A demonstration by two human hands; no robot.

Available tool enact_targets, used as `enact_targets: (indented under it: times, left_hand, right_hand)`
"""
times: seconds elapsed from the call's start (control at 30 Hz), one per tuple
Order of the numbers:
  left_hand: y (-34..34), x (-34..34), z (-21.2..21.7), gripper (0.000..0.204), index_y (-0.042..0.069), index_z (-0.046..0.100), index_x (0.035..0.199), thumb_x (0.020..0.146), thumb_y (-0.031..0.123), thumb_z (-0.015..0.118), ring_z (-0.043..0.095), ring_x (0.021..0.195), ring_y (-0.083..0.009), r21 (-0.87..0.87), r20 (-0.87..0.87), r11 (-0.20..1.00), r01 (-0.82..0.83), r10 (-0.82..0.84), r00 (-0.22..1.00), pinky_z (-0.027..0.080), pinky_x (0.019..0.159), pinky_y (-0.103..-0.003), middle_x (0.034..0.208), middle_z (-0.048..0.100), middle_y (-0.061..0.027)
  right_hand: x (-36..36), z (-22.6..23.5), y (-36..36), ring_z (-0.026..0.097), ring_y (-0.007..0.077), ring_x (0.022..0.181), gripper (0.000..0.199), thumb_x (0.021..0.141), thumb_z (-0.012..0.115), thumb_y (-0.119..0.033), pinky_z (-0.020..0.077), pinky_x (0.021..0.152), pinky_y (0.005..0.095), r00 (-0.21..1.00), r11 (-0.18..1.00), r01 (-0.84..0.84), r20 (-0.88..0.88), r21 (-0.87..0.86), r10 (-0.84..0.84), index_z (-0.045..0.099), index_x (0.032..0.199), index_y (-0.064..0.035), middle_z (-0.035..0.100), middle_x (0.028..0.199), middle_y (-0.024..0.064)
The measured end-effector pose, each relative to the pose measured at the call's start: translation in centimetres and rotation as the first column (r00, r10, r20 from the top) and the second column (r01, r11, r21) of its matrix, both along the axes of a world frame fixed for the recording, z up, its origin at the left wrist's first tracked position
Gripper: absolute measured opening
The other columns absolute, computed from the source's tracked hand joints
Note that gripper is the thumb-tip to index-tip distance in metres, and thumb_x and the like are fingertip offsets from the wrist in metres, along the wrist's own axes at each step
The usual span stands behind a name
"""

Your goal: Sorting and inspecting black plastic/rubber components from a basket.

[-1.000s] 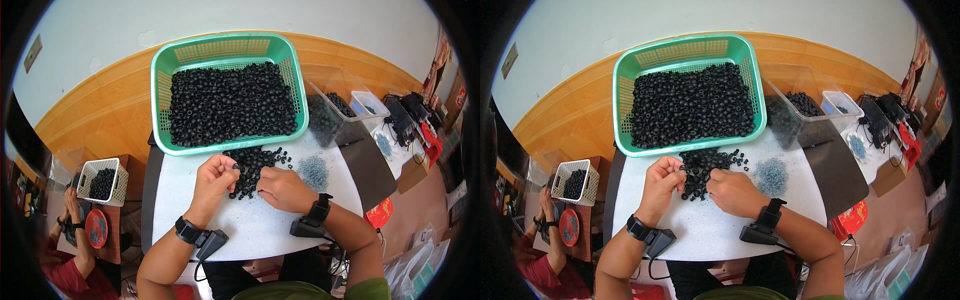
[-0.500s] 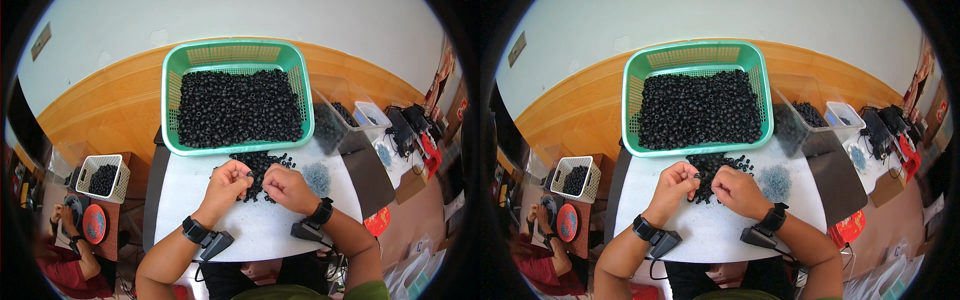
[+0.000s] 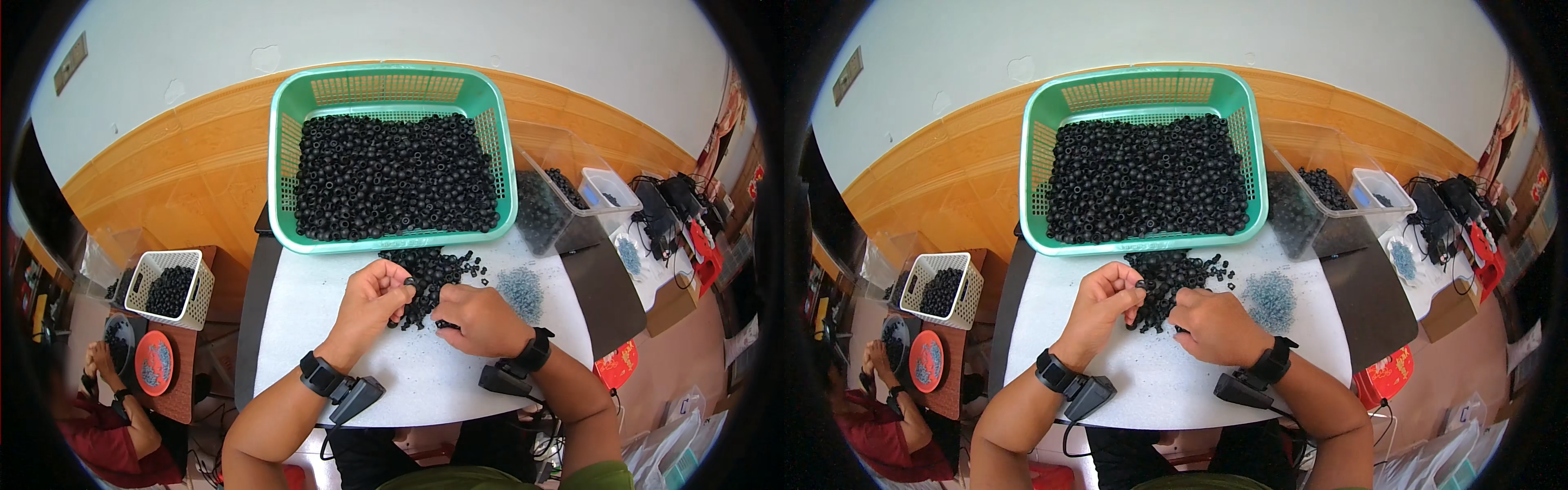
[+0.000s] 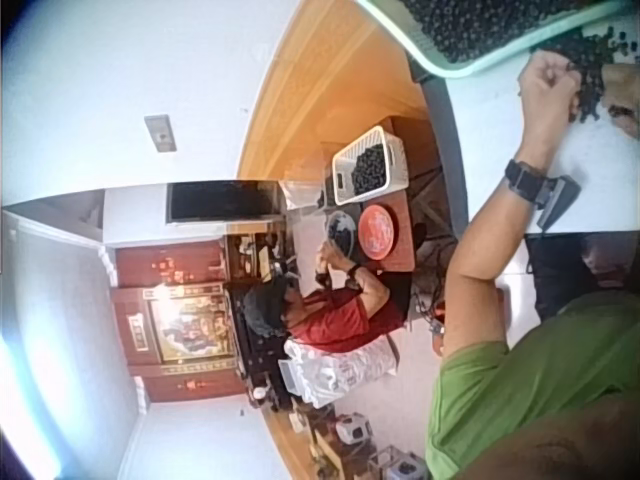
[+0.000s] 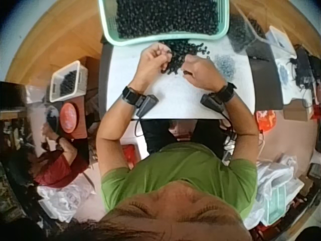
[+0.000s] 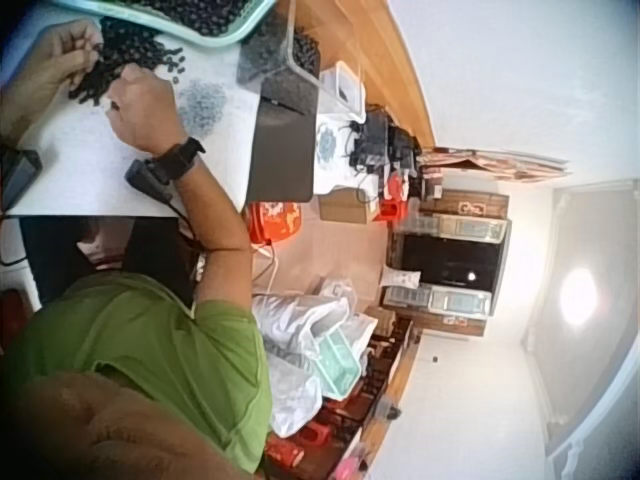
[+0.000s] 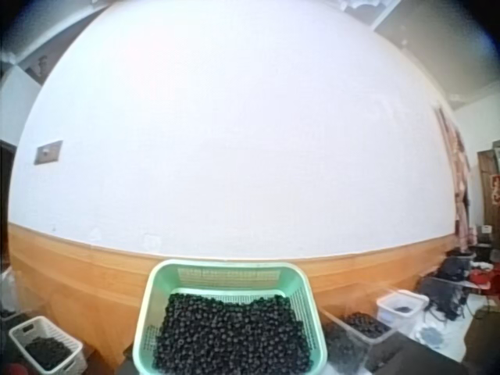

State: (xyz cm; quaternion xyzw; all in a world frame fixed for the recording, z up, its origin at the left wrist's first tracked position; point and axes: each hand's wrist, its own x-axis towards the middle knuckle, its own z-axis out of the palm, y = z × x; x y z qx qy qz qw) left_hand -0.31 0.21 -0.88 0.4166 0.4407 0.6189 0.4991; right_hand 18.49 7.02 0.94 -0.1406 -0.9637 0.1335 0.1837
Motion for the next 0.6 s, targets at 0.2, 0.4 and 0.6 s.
enact_targets:
  times: [0.2, 0.4, 0.6]
  left_hand:
    - [0.0, 0.1, -0.1, 0.009, 0.004, 0.055, 0.088, 0.082, 0.002, 0.061, 0.048, 0.052, -0.0023, -0.004, -0.002, 1.000, 0.015, -0.015, 1.000, 0.039, 0.046, -0.016, 0.068, 0.055, 0.0024]
    - [0.0, 0.0, -0.3, 0.008, 0.004, 0.055, 0.088, 0.082, 0.002, 0.061, 0.048, 0.052, -0.0028, 0.010, -0.013, 0.999, 0.040, -0.040, 0.999, 0.039, 0.047, -0.017, 0.069, 0.056, 0.0020]
    - [-0.2, 0.5, -0.2, 0.012, 0.002, 0.056, 0.092, 0.081, -0.002, 0.060, 0.054, 0.059, -0.0058, -0.011, -0.038, 0.991, 0.133, -0.133, 0.990, 0.044, 0.053, -0.019, 0.073, 0.058, -0.0007]
  right_hand:
    - [0.0, -0.8, 0.4, 0.057, 0.0231, 0.077, 0.009, 0.067, 0.064, -0.008, 0.0470, 0.061, 0.0366, 0.996, 0.999, 0.005, 0.090, 0.035, -0.009, 0.058, 0.074, -0.0059, 0.052, 0.079, 0.0066]
    - [0.0, -0.1, 0.5, 0.056, 0.0180, 0.063, 0.013, 0.071, 0.065, -0.003, 0.0450, 0.054, 0.0289, 0.988, 0.953, -0.047, -0.152, -0.301, 0.000, 0.056, 0.080, -0.0035, 0.053, 0.079, 0.0062]
    - [0.7, -0.8, 1.1, 0.059, 0.0082, 0.064, 0.014, 0.075, 0.065, 0.006, 0.0470, 0.054, 0.0205, 0.884, 0.696, -0.217, -0.441, -0.684, -0.157, 0.059, 0.087, 0.0005, 0.058, 0.085, 0.0059]
